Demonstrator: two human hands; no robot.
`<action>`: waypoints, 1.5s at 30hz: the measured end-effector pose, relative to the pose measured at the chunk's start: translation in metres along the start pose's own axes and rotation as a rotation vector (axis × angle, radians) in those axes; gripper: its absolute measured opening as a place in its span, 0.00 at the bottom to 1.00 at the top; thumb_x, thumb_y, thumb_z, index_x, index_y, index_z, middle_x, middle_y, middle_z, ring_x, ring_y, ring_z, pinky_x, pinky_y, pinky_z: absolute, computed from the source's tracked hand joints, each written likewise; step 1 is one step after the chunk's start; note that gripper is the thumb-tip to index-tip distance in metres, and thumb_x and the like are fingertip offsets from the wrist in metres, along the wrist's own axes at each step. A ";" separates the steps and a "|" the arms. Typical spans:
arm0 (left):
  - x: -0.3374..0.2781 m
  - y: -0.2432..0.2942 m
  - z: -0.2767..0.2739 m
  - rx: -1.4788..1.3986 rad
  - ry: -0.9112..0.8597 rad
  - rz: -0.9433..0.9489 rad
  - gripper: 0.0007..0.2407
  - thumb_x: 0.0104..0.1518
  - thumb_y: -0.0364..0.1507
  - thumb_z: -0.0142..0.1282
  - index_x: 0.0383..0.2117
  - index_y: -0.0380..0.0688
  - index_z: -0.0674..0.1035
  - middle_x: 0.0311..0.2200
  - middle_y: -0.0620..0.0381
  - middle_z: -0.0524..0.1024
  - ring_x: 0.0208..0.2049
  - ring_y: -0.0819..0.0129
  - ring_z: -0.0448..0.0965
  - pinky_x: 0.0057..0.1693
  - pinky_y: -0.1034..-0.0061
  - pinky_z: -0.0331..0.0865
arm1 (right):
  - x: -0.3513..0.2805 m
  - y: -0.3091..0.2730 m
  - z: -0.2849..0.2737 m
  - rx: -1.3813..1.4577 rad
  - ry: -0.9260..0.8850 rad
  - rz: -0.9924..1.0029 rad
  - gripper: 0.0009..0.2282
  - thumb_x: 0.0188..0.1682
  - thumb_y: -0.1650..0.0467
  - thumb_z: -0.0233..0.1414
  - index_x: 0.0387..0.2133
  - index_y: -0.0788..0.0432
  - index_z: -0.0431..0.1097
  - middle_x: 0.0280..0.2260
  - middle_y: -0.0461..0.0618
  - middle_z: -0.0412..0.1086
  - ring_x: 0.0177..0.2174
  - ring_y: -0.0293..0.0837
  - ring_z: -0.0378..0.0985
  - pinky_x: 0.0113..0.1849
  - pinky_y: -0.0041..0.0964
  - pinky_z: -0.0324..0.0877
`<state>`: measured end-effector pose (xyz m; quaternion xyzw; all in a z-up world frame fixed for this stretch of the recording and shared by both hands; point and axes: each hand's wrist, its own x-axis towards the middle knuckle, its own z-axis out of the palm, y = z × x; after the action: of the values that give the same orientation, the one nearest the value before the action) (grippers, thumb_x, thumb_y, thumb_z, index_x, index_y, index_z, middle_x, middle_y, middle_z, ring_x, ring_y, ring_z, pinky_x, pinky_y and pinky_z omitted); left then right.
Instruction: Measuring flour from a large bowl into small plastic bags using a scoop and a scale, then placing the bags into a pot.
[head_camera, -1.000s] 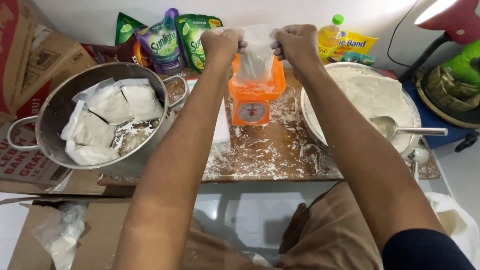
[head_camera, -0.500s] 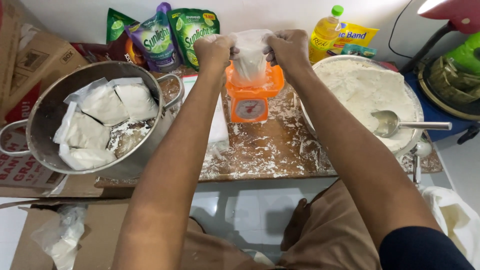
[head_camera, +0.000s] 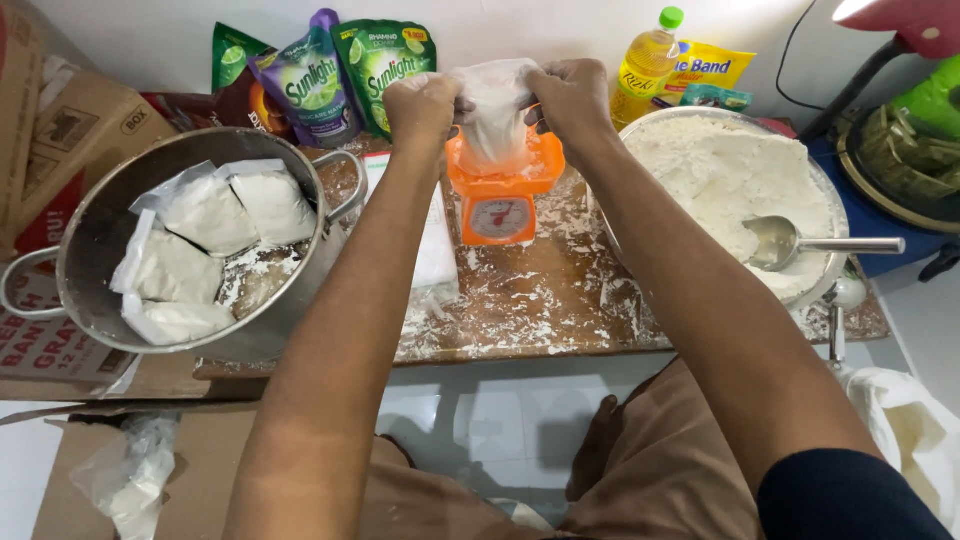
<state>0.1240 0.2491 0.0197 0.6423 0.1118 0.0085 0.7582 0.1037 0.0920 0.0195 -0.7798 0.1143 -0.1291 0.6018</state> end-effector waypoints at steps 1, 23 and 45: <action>-0.001 0.000 0.000 0.000 0.000 0.001 0.05 0.45 0.20 0.51 0.22 0.33 0.80 0.17 0.49 0.80 0.15 0.70 0.77 0.23 0.84 0.66 | -0.001 0.000 0.000 0.000 0.000 0.000 0.11 0.51 0.71 0.55 0.19 0.61 0.74 0.15 0.49 0.70 0.15 0.35 0.72 0.17 0.25 0.65; -0.001 -0.008 -0.007 -0.045 -0.002 0.002 0.03 0.47 0.21 0.53 0.22 0.34 0.79 0.17 0.49 0.80 0.14 0.71 0.75 0.22 0.84 0.63 | -0.009 -0.007 -0.001 0.024 -0.032 0.019 0.09 0.52 0.71 0.56 0.23 0.62 0.75 0.18 0.50 0.74 0.15 0.35 0.72 0.18 0.23 0.66; -0.158 -0.113 -0.109 0.341 -0.173 0.073 0.10 0.55 0.36 0.64 0.19 0.46 0.84 0.17 0.53 0.79 0.22 0.70 0.75 0.37 0.77 0.69 | -0.152 0.098 -0.075 -0.135 -0.137 0.004 0.15 0.58 0.64 0.51 0.26 0.60 0.77 0.17 0.56 0.73 0.17 0.46 0.76 0.25 0.33 0.69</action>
<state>-0.0643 0.3101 -0.0823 0.7636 0.0229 -0.0384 0.6442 -0.0664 0.0502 -0.0668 -0.8253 0.0829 -0.0663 0.5546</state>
